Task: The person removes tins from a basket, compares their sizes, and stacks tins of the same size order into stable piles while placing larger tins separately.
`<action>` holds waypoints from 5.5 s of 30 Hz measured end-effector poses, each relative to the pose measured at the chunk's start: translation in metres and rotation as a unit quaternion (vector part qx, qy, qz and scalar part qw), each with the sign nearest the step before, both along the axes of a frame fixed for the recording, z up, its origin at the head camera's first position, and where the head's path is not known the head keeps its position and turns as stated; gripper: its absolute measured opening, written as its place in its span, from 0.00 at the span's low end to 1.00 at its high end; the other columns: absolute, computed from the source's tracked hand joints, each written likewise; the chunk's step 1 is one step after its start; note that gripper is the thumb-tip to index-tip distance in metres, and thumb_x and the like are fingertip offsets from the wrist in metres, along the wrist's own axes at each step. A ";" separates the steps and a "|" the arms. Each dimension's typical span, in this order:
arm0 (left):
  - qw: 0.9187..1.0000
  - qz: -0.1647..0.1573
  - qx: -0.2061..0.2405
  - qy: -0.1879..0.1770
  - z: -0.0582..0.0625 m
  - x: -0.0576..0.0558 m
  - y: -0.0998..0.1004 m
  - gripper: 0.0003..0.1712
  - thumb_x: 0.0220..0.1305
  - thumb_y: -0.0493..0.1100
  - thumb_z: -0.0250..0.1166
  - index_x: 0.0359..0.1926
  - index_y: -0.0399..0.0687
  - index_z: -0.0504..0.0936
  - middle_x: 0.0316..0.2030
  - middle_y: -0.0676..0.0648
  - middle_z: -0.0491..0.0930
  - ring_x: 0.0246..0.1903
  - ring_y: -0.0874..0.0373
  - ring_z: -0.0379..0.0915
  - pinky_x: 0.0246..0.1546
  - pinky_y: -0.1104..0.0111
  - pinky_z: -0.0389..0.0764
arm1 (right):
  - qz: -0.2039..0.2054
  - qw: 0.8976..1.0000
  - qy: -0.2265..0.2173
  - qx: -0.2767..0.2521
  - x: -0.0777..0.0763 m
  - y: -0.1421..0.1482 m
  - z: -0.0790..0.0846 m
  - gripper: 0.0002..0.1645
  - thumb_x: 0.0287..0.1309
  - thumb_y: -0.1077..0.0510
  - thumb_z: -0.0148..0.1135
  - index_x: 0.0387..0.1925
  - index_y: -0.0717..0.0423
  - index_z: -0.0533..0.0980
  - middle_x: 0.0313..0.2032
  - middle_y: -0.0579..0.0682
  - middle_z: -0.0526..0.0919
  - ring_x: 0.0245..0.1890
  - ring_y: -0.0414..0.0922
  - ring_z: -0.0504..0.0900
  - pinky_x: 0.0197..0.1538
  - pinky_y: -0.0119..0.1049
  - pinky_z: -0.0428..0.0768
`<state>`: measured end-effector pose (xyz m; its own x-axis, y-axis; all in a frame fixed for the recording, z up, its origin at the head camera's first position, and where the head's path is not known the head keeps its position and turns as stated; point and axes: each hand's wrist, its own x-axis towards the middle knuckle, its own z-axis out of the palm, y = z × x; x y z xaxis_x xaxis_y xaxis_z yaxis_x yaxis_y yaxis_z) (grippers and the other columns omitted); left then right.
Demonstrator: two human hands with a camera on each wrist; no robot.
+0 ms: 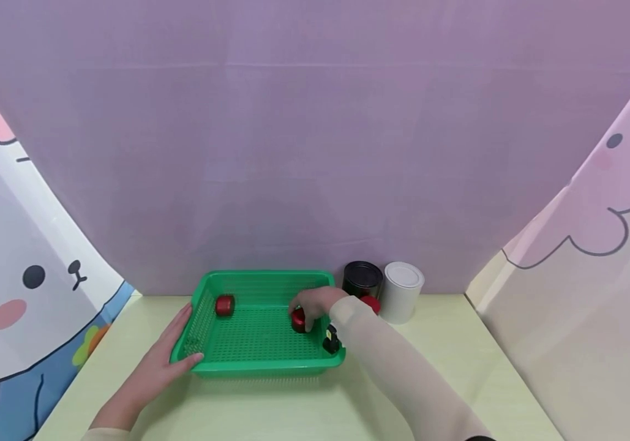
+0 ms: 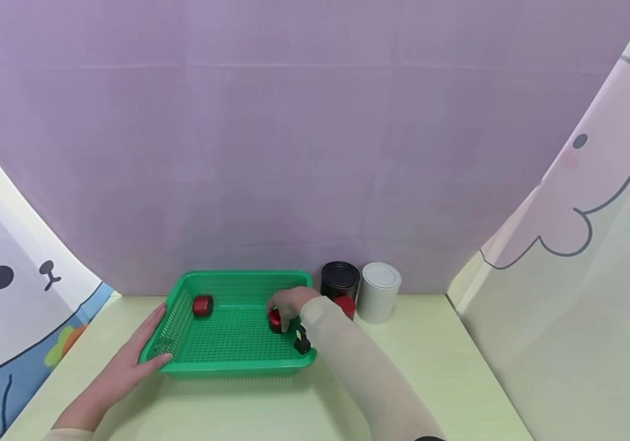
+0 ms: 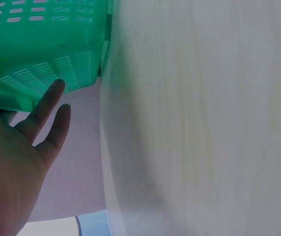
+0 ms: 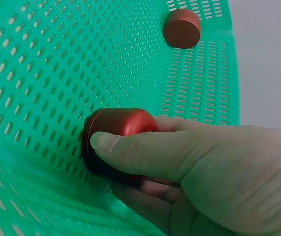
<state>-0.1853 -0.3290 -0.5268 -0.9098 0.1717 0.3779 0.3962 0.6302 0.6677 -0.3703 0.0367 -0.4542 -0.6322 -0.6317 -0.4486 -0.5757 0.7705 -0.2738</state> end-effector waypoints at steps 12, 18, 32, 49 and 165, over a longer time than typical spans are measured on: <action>1.000 -0.004 -0.005 0.016 0.000 0.000 0.000 0.60 0.69 0.42 0.77 0.91 0.50 0.49 0.89 0.46 0.47 0.84 0.67 0.37 0.66 0.87 0.44 | 0.004 0.999 -0.022 -0.034 -0.002 0.002 0.000 0.36 0.71 0.56 0.77 0.77 0.42 0.77 0.73 0.46 0.76 0.69 0.46 0.75 0.59 0.42 0.81; 1.000 -0.004 0.000 0.012 0.001 0.000 0.001 0.60 0.70 0.42 0.77 0.91 0.51 0.49 0.89 0.46 0.47 0.84 0.70 0.37 0.67 0.85 0.44 | 0.027 0.998 -0.031 -0.054 -0.006 0.002 0.000 0.37 0.73 0.56 0.76 0.78 0.44 0.76 0.72 0.46 0.77 0.66 0.44 0.75 0.61 0.42 0.81; 1.000 0.000 0.003 0.002 0.000 0.001 -0.001 0.60 0.70 0.42 0.76 0.91 0.54 0.49 0.89 0.42 0.47 0.83 0.74 0.36 0.73 0.73 0.46 | 0.032 0.990 -0.063 -0.122 -0.003 0.009 0.008 0.34 0.75 0.54 0.72 0.78 0.38 0.75 0.71 0.46 0.76 0.61 0.42 0.76 0.57 0.39 0.81; 1.000 0.001 0.014 -0.022 0.003 0.001 0.000 0.60 0.71 0.43 0.76 0.92 0.57 0.47 0.89 0.40 0.46 0.86 0.57 0.37 0.72 0.27 0.54 | -0.006 0.956 -0.085 -0.282 0.017 0.026 0.025 0.34 0.75 0.54 0.72 0.77 0.30 0.75 0.69 0.39 0.79 0.64 0.40 0.78 0.58 0.40 0.84; 1.000 0.001 0.001 -0.010 0.002 0.000 0.001 0.60 0.72 0.43 0.76 0.92 0.56 0.47 0.89 0.45 0.45 0.86 0.60 0.38 0.71 0.78 0.44 | -0.189 0.805 0.147 -0.542 0.086 0.158 -0.014 0.31 0.69 0.67 0.74 0.69 0.53 0.76 0.53 0.53 0.86 0.53 0.52 0.82 0.56 0.46 0.84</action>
<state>-0.1851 -0.3275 -0.5248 -0.9172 0.1693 0.3607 0.3822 0.6295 0.6765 -0.2843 0.1952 -0.4683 -0.8495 -0.2883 0.4419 -0.5189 0.3054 -0.7984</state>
